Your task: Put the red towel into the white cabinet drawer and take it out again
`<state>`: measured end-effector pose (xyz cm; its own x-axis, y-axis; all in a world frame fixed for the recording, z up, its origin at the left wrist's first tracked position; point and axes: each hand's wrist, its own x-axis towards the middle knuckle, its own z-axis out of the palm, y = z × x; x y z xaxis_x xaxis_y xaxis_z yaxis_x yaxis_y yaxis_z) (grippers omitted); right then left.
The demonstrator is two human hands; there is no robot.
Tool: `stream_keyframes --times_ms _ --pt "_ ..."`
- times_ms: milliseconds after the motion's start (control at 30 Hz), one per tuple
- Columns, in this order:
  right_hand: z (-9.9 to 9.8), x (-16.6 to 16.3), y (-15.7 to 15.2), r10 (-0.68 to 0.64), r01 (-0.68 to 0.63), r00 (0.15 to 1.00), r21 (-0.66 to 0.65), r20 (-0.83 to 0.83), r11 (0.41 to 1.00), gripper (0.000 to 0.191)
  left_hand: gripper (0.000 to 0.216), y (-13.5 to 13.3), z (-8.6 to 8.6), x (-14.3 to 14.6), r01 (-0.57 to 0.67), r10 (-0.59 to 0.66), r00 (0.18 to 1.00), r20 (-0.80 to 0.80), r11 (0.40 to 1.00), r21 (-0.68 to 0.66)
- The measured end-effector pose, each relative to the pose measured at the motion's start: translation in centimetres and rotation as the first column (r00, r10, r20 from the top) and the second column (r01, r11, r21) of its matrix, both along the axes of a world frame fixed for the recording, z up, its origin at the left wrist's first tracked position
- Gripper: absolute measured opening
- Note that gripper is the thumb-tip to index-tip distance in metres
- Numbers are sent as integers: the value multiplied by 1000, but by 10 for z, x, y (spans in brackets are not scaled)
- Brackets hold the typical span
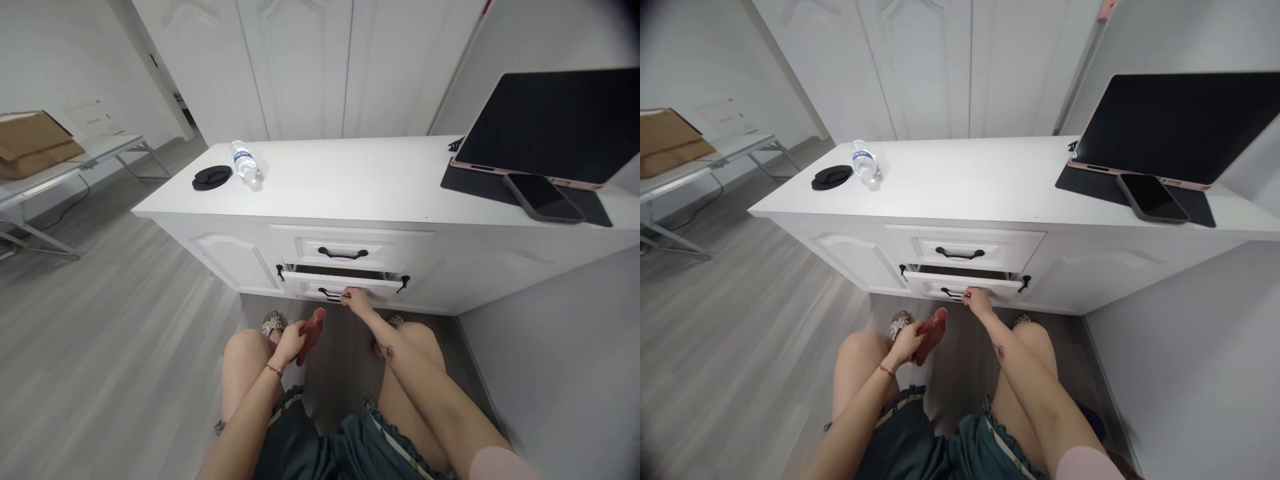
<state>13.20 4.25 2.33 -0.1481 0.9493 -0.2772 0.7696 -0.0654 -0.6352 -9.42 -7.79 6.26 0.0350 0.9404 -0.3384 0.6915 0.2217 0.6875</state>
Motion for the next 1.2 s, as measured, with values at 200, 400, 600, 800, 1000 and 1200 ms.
stream_keyframes --times_ms 200,400,600,800,1000,1200 --pt "-5 1 9 -27 27 998 0 -49 1000 11 18 0 -1 -2 30 -30 999 -29 1000 3" --pt "-14 3 18 -35 37 995 17 -95 999 11 20 2 -2 -2 65 -66 995 -75 998 -17" --pt "-24 4 26 -43 47 989 22 -138 999 10 16 3 -1 0 68 -69 995 -73 997 -29" --pt "-27 3 34 -61 66 985 29 -160 997 11 20 4 4 2 84 -87 993 -85 996 -31" --pt "-30 3 41 -85 91 981 24 -177 996 14 18 5 3 2 82 -85 991 -102 996 -28" --pt "-32 4 46 -89 95 977 21 -193 995 16 17 5 1 1 84 -85 991 -101 996 -16"
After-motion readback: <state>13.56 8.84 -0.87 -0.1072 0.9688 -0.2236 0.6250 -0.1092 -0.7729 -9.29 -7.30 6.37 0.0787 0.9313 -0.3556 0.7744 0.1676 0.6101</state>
